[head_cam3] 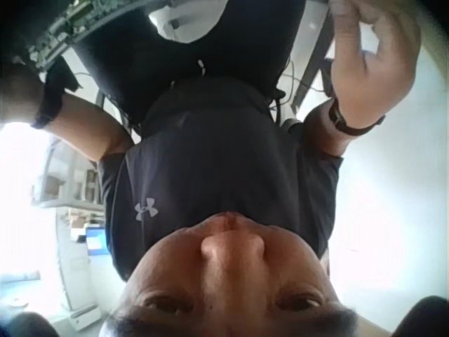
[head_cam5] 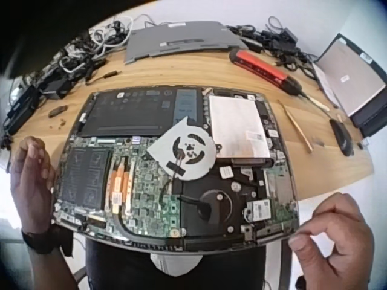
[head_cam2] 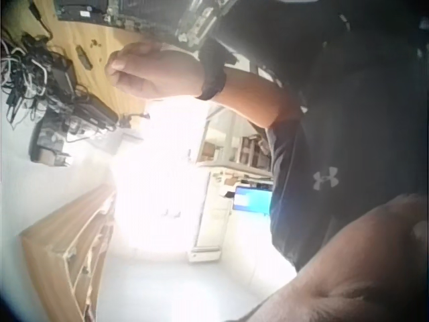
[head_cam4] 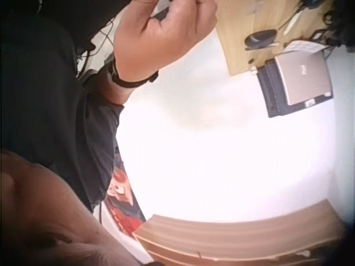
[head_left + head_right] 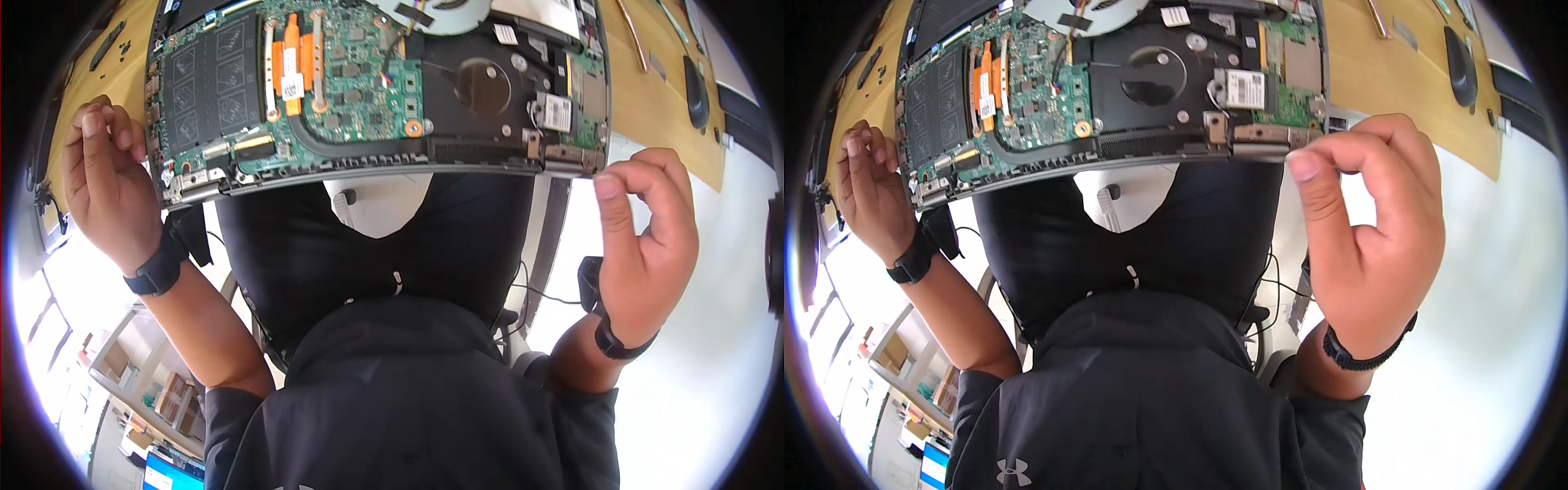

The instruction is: Replacing the cooling fan and checking internal components of a Dell laptop.

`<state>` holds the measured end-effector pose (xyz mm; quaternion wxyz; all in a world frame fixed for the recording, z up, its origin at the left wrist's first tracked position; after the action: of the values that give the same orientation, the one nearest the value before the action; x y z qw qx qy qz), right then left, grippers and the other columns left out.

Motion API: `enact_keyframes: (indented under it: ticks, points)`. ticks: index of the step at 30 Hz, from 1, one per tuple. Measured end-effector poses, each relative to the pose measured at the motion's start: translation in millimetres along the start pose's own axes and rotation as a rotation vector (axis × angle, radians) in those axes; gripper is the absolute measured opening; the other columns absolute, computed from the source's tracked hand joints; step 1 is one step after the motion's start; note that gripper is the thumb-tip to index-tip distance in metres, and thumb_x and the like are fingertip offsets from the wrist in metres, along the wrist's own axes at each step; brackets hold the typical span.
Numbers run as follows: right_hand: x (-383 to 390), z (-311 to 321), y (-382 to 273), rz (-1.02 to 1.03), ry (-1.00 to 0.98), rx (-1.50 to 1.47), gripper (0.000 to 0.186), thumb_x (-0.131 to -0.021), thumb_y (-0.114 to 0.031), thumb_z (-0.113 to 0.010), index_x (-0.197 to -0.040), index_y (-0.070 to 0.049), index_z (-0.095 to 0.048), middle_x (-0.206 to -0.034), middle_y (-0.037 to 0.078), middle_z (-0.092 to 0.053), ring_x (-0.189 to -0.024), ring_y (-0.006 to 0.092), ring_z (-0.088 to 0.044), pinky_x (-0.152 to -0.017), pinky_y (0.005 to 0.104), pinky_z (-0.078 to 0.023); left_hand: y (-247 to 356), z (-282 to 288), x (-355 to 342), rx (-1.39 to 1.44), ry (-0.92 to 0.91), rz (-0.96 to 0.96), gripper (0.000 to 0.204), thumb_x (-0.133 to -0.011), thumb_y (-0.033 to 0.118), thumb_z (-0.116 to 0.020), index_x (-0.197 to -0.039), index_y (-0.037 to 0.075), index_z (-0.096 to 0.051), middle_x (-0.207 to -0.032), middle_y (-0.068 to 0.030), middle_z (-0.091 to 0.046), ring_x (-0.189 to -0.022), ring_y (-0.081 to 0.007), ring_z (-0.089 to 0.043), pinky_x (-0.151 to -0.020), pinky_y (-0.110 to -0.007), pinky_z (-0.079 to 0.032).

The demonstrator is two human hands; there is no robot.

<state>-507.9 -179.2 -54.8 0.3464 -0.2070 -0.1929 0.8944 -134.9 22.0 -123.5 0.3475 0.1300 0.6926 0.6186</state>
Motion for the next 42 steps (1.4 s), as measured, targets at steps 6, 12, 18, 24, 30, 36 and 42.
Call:
enact_keyframes:
  ticks: [6, 12, 18, 24, 30, 36, 42]
  points:
    - [23.0, 9.5, 14.9, -0.177, 0.042, -0.148, 0.037, -0.102, -0.011, -0.073, -0.074, 0.001, -0.052, -0.068, 0.003, -0.047, -0.059, 0.0106, -0.039, -0.057, 0.0278, -0.030, -0.3, 2.8, -3.6, -0.046, 0.011, 0.024, 0.023, -0.112, 0.013, -0.057, -0.114, -0.008, -0.065, -0.092, -0.0100, -0.059, -0.084, -0.0153, -0.051, -0.074, -0.030, -0.043]
    - [23.4, 8.5, 18.1, -0.053, -0.017, -0.173, 0.036, -0.102, -0.006, -0.071, -0.074, -0.002, -0.048, -0.070, 0.002, -0.043, -0.061, 0.0091, -0.038, -0.058, 0.0273, -0.029, -1.0, 4.2, -7.1, -0.075, -0.011, 0.018, 0.024, -0.112, 0.013, -0.056, -0.115, -0.010, -0.064, -0.091, -0.0101, -0.059, -0.085, -0.0156, -0.051, -0.074, -0.030, -0.042]
    - [28.1, 0.4, 26.7, -0.100, -0.056, -0.235, 0.041, -0.095, 0.001, -0.076, -0.073, -0.005, -0.042, -0.072, 0.002, -0.042, -0.064, 0.0106, -0.036, -0.060, 0.0275, -0.029, 0.0, 5.3, -11.0, -0.093, 0.022, 0.032, 0.025, -0.112, 0.013, -0.055, -0.114, -0.010, -0.064, -0.093, -0.0099, -0.059, -0.084, -0.0156, -0.050, -0.073, -0.030, -0.041]
    - [21.4, 4.8, 26.0, -0.074, -0.097, -0.318, 0.030, -0.091, 0.003, -0.074, -0.078, -0.004, -0.048, -0.079, 0.005, -0.047, -0.072, 0.0137, -0.042, -0.068, 0.0284, -0.034, 0.4, 3.3, -8.9, -0.056, 0.066, 0.051, 0.022, -0.112, 0.012, -0.055, -0.114, -0.008, -0.064, -0.097, -0.0094, -0.060, -0.083, -0.0143, -0.049, -0.071, -0.029, -0.041]
    - [-12.1, 22.1, 4.3, -0.011, -0.163, -0.339, 0.015, -0.089, -0.005, -0.075, -0.097, 0.000, -0.064, -0.089, 0.007, -0.057, -0.082, 0.0162, -0.051, -0.077, 0.0289, -0.039, 1.6, 1.1, -4.6, 0.018, 0.076, 0.071, 0.019, -0.112, 0.012, -0.056, -0.115, -0.004, -0.065, -0.100, -0.0074, -0.061, -0.081, -0.0115, -0.050, -0.069, -0.027, -0.041]
    - [-49.0, 27.8, -35.7, 0.131, -0.148, -0.267, 0.033, -0.089, -0.009, -0.077, -0.119, 0.003, -0.069, -0.104, 0.010, -0.065, -0.094, 0.0182, -0.056, -0.086, 0.0303, -0.042, 2.3, -8.7, 2.4, -0.002, 0.080, 0.106, 0.019, -0.111, 0.014, -0.059, -0.120, -0.001, -0.066, -0.090, -0.0035, -0.059, -0.077, -0.0082, -0.051, -0.064, -0.023, -0.042]
    - [-104.0, -13.3, -47.8, 0.218, -0.230, -0.131, 0.042, -0.086, -0.012, -0.082, -0.126, -0.002, -0.071, -0.105, 0.004, -0.066, -0.093, 0.0144, -0.054, -0.084, 0.0278, -0.045, 2.2, -14.5, 7.1, -0.002, 0.071, 0.111, 0.015, -0.110, 0.014, -0.063, -0.116, 0.001, -0.067, -0.085, 0.0002, -0.060, -0.074, -0.0064, -0.052, -0.063, -0.022, -0.043]
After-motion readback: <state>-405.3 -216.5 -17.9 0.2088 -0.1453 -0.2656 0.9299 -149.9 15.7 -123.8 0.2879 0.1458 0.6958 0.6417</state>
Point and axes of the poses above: each hand's wrist, its own x-axis away from the middle knuckle, its own z-axis out of the back of the hand, y = z × x, the point moved 5 cm from there along -x, towards the middle knuckle
